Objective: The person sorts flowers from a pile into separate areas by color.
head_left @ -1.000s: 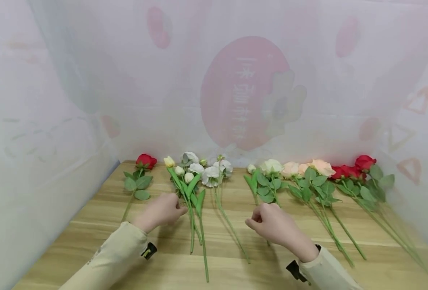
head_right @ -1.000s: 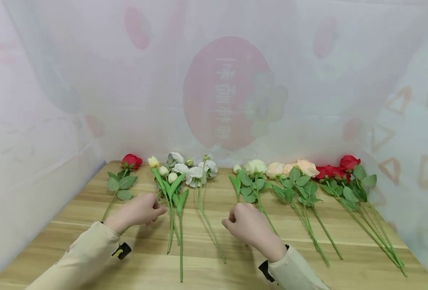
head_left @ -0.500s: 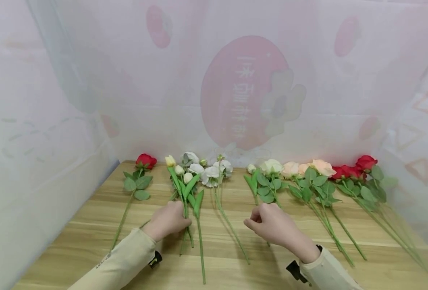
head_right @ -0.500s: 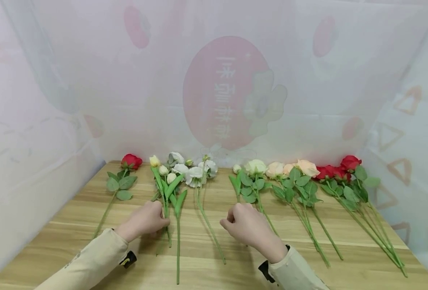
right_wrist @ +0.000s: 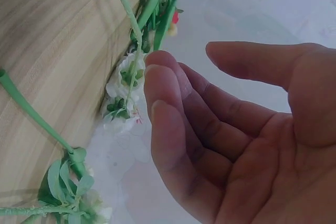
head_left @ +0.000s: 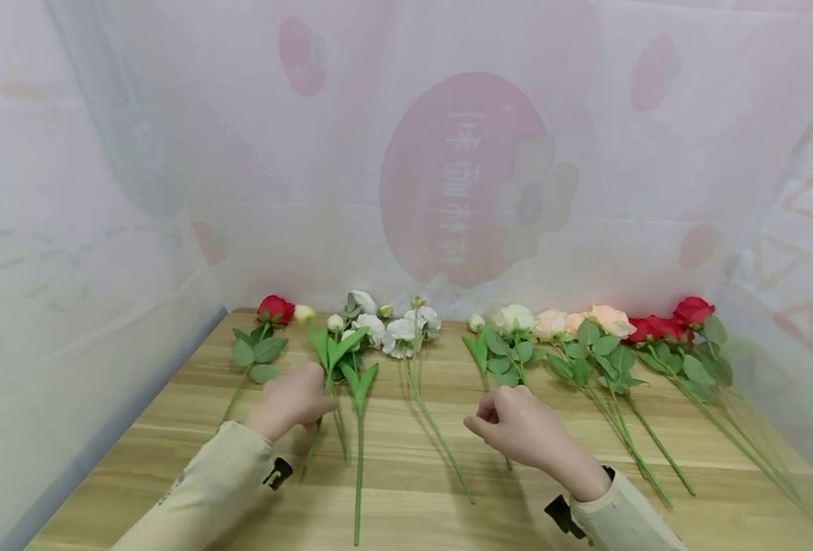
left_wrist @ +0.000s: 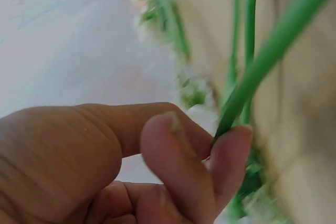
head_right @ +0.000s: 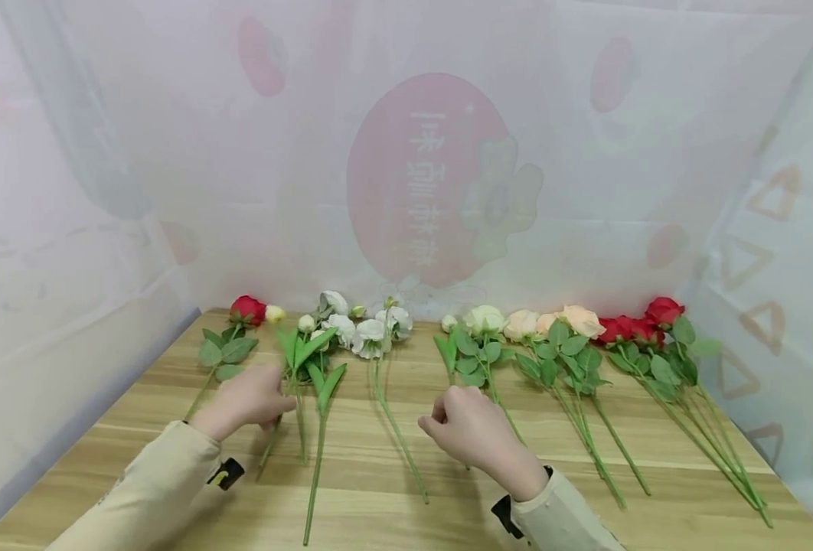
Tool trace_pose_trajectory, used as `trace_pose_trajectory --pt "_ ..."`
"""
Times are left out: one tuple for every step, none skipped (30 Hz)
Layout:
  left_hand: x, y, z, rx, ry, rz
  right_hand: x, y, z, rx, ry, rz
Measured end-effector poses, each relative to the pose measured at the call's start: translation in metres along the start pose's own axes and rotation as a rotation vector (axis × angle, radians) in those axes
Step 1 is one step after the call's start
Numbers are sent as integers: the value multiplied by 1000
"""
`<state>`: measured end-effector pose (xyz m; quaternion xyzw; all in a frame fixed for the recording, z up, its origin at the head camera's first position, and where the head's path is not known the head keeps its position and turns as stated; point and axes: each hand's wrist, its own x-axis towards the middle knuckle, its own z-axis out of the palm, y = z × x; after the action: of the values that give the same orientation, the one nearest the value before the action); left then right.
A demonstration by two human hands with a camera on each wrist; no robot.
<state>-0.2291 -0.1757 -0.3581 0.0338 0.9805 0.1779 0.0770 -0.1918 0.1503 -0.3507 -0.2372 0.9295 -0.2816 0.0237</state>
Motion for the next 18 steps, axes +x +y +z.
trace_pose_trajectory --pt "-2 -1 -6 6 12 0 0 0 -1 1 1 -1" --pt "-4 -1 -11 6 27 1 0 0 -2 4 2 -1" --pt "-6 -2 -16 1 39 2 0 0 -3 9 2 2" --pt "-7 -2 -21 -6 55 6 0 0 -4 12 4 4" --pt "-9 -3 -25 -15 70 11 0 0 -5 20 5 10" --pt "-11 -2 -29 -27 80 16 0 0 -6 25 5 16" --pt "-12 -2 -31 -36 94 24 0 0 -7 30 5 22" --pt "-13 -2 -34 -44 106 30 0 0 -8 36 6 29" --pt "-13 -2 -36 -50 118 37 0 0 -9 39 7 37" --pt "-14 -1 -37 -56 131 43 0 0 -10 40 7 42" --pt "-14 -1 -38 -63 142 49 -1 0 -11 43 7 46" --pt "-15 -1 -39 -69 154 56 -1 -1 -11 41 6 50" --pt "-15 -1 -39 -75 166 62 -1 0 -12 40 5 51" --pt "-16 0 -40 -79 183 70 -1 0 -12 37 6 52" --pt "-17 0 -40 -88 201 78 -1 0 -12 40 6 49" --pt "-18 1 -41 -97 220 87 -2 1 -12 44 7 45" --pt "-18 1 -41 -104 238 96 -1 1 -13 43 8 45" --pt "-19 2 -42 -112 254 102 -1 1 -13 45 11 41"
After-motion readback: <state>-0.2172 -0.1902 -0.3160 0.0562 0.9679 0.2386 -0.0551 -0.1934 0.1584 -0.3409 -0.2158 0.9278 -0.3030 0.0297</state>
